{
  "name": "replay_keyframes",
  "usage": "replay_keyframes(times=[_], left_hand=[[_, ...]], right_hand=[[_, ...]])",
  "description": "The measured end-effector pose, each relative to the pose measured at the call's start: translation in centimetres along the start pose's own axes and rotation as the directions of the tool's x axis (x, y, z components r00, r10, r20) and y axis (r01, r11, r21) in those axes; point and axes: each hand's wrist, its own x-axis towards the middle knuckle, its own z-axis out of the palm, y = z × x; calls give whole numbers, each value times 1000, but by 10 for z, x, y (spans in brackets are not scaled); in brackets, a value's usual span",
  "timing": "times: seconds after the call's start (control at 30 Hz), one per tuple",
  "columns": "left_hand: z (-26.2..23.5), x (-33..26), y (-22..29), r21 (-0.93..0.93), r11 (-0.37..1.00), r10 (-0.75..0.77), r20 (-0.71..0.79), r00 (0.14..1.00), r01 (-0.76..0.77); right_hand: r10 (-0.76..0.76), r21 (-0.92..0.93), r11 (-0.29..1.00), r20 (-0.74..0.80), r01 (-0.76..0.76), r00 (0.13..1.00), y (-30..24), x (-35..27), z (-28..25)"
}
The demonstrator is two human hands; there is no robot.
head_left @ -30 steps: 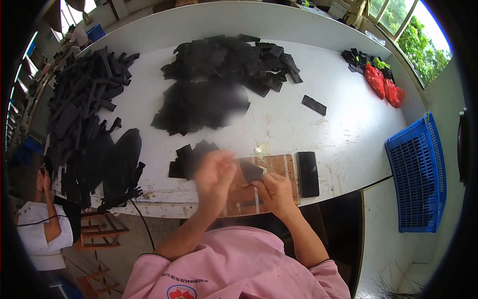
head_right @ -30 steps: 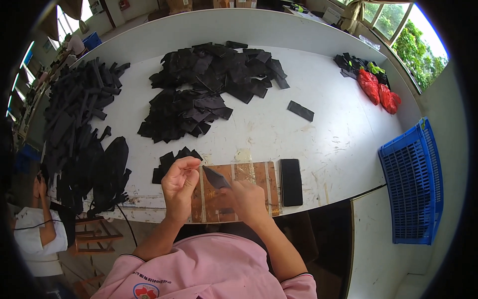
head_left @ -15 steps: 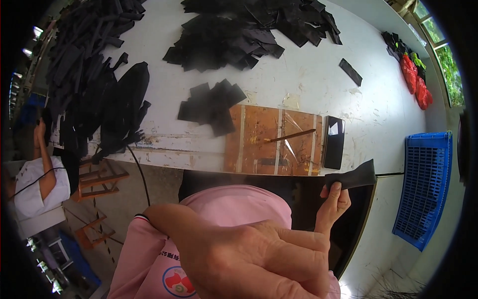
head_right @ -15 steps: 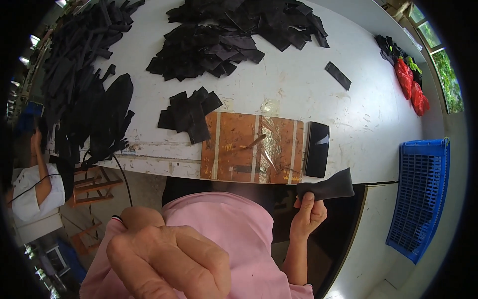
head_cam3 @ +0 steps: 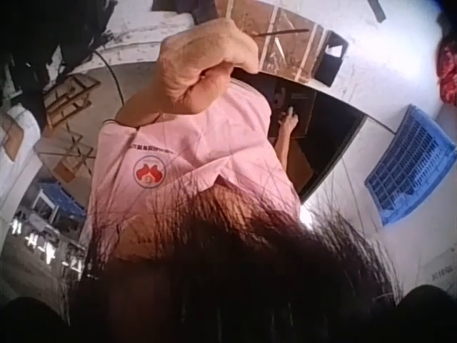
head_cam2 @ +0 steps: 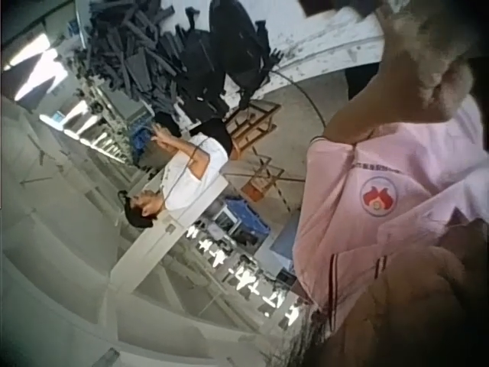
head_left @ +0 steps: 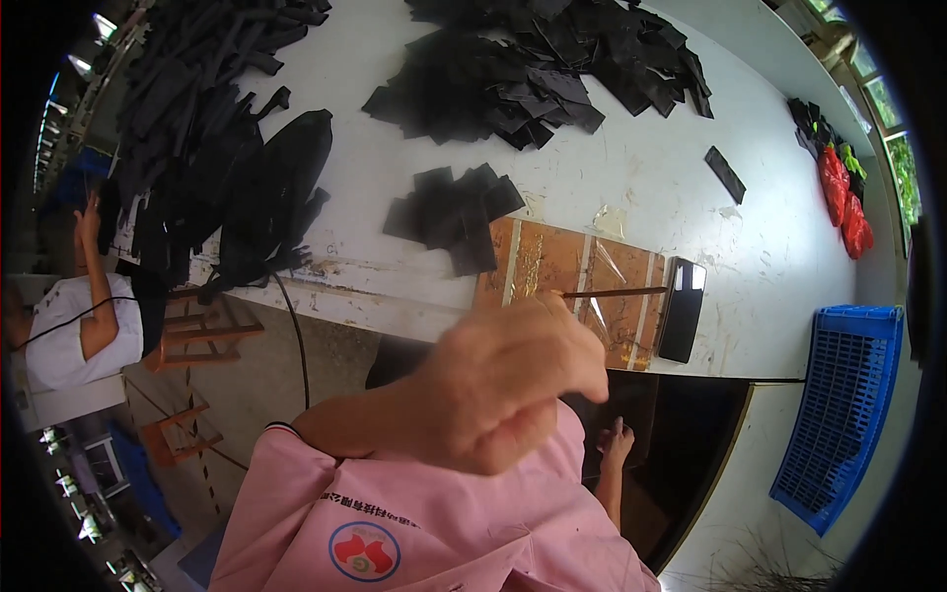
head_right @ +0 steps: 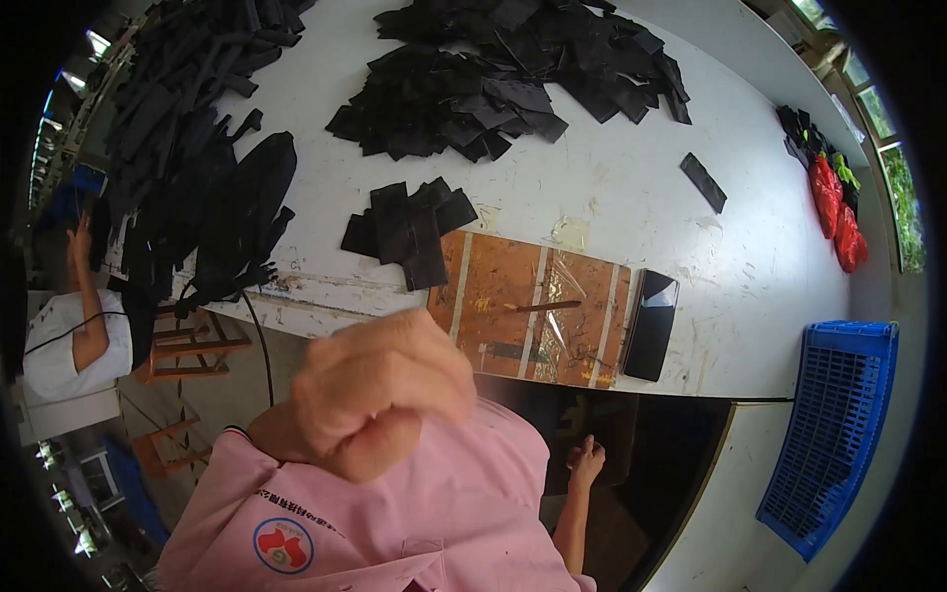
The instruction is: Assembling or folding small black fabric components using a jig at a factory workbench.
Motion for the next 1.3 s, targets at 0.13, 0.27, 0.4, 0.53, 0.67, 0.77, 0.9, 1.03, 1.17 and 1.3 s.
replay_keyframes(times=[0.13,0.27,0.4,0.53,0.67,0.77,0.9,1.03,1.17,1.3], left_hand=[[-35,-17,-121,183,822,-428,-426,797,539],[-41,-6,-186,489,661,-342,-480,808,570],[-17,4,-206,767,532,-318,-212,924,359],[7,7,-214,879,246,-578,-205,789,409],[2,5,-217,872,283,-501,-221,837,400],[-22,9,-188,656,669,-99,-388,916,350],[-32,1,-118,-384,808,-588,-555,588,446],[-6,-35,-84,-815,515,-786,-325,527,266],[38,-93,-80,-872,427,-764,-207,612,238],[59,-118,-83,-739,440,-754,4,656,510]], right_hand=[[-77,58,996,240,65,968,-20,-21,20],[-399,-77,901,245,428,884,-10,-29,37],[-231,-111,958,256,265,939,-52,-64,27],[-162,27,987,258,160,952,-43,-53,20],[-277,-212,914,296,346,914,-72,-60,23],[-647,-375,590,311,716,696,-127,-95,34],[-588,-52,691,540,721,602,-192,-136,53],[-555,397,821,721,410,414,-227,-166,81],[-580,579,793,620,189,528,-252,-184,91],[-581,723,682,438,115,686,-245,-173,93]])
